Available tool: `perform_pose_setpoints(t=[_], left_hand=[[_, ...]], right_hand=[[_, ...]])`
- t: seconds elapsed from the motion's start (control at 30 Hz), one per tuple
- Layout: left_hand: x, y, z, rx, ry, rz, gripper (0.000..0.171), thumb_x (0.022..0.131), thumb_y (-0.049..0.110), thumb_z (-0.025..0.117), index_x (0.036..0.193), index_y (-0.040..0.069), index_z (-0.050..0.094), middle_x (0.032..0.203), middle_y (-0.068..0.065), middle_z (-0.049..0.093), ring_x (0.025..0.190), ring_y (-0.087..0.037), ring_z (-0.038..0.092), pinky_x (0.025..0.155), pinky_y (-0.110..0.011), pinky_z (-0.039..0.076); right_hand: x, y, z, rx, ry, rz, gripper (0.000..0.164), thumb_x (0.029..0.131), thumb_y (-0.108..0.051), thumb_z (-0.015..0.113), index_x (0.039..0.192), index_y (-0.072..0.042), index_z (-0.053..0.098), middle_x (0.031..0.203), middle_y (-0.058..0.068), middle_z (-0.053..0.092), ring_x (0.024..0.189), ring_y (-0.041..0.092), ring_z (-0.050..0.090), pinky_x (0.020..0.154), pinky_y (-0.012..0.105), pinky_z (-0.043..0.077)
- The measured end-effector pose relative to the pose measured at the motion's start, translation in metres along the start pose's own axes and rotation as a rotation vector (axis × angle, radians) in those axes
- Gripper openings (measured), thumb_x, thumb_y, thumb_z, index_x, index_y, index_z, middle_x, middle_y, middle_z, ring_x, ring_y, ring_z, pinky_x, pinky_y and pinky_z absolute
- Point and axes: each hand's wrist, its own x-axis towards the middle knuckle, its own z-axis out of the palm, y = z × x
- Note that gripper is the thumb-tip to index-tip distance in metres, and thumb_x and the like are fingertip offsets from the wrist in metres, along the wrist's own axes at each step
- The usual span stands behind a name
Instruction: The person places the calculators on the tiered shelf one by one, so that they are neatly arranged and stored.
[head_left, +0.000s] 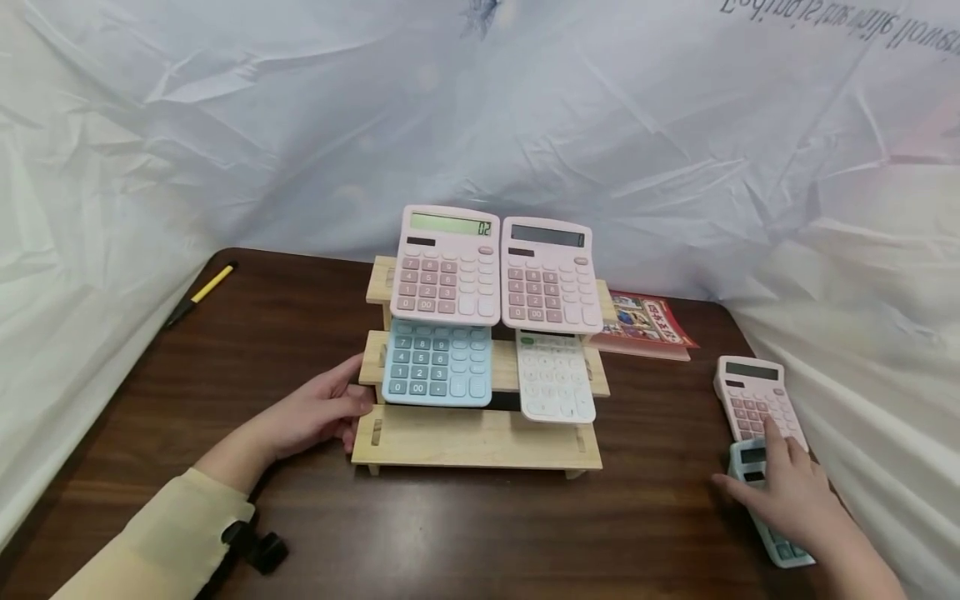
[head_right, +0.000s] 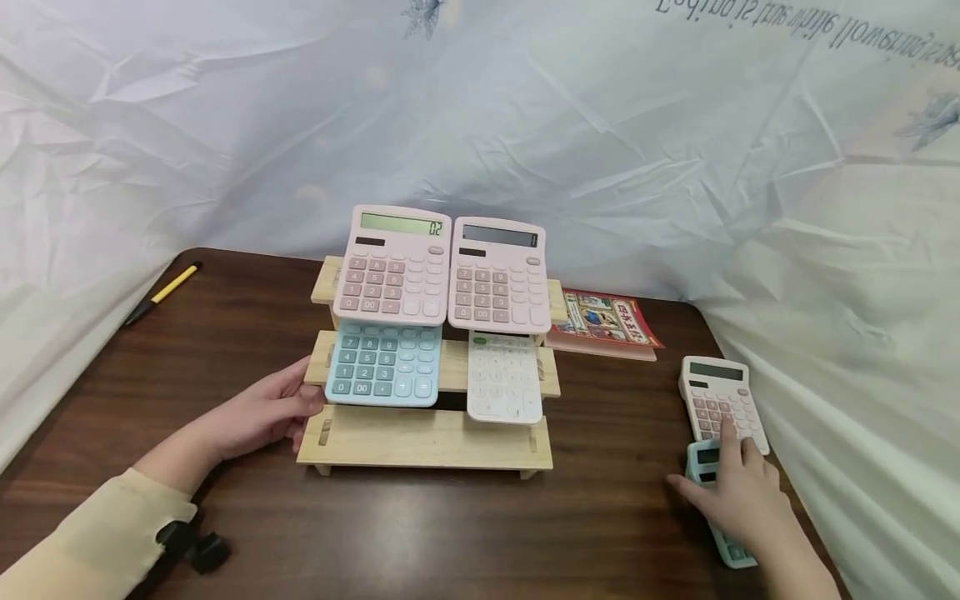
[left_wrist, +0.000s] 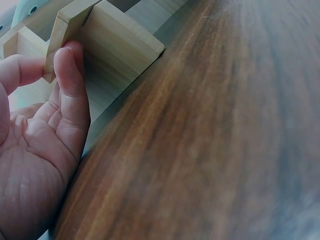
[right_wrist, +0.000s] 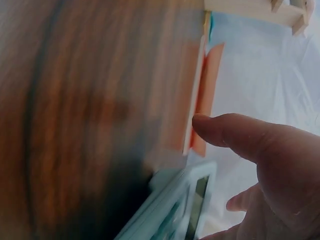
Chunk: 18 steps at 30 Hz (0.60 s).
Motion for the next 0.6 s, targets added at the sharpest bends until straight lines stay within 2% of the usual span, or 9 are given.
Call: perform_pose_setpoints(t=[0.1, 0.2, 0.33, 0.4, 0.6], left_hand=[[0.001, 0.0, 0.0, 0.002, -0.001, -0.005, 0.069, 0.099, 0.008, 0.052, 0.153, 0.023, 0.011, 0.109, -0.031, 0.061, 0.066, -0.033, 0.062, 0.058, -0.053, 0.055], [0.0, 0.0, 0.0, 0.001, -0.001, -0.003, 0.068, 0.099, 0.008, 0.052, 0.153, 0.022, 0.012, 0.109, -0.031, 0.06, 0.065, -0.033, 0.061, 0.058, -0.054, 0.055], [-0.001, 0.0, 0.0, 0.002, -0.007, 0.002, 0.067, 0.1, 0.009, 0.052, 0.153, 0.022, 0.013, 0.11, -0.031, 0.06, 0.066, -0.034, 0.061, 0.058, -0.055, 0.054], [-0.001, 0.0, -0.001, 0.003, -0.011, 0.001, 0.068, 0.1, 0.008, 0.052, 0.153, 0.022, 0.012, 0.111, -0.031, 0.06, 0.066, -0.034, 0.062, 0.058, -0.055, 0.054], [0.001, 0.001, -0.002, -0.001, -0.014, -0.001, 0.067, 0.1, 0.008, 0.051, 0.153, 0.022, 0.012, 0.11, -0.031, 0.06, 0.067, -0.033, 0.062, 0.058, -0.053, 0.055]], right_hand=[[-0.002, 0.011, 0.004, -0.028, -0.036, 0.023, 0.127, 0.079, -0.067, 0.065, 0.148, 0.008, -0.011, 0.128, 0.052, 0.017, 0.101, 0.076, 0.025, 0.074, 0.08, 0.029], [-0.004, 0.023, 0.008, -0.059, -0.042, 0.008, 0.131, 0.076, -0.07, 0.066, 0.148, 0.008, -0.01, 0.124, 0.05, 0.021, 0.097, 0.07, 0.033, 0.071, 0.075, 0.034], [-0.009, 0.039, 0.013, -0.051, -0.039, -0.018, 0.132, 0.075, -0.064, 0.072, 0.145, 0.016, -0.006, 0.119, 0.055, 0.03, 0.095, 0.068, 0.04, 0.074, 0.069, 0.04], [-0.011, 0.045, 0.015, -0.032, -0.047, -0.018, 0.13, 0.075, -0.06, 0.074, 0.144, 0.018, -0.005, 0.117, 0.058, 0.029, 0.099, 0.071, 0.037, 0.076, 0.07, 0.039], [-0.018, 0.051, 0.021, -0.021, -0.034, -0.004, 0.129, 0.076, -0.06, 0.073, 0.146, 0.014, -0.004, 0.113, 0.056, 0.033, 0.097, 0.07, 0.037, 0.075, 0.071, 0.037]])
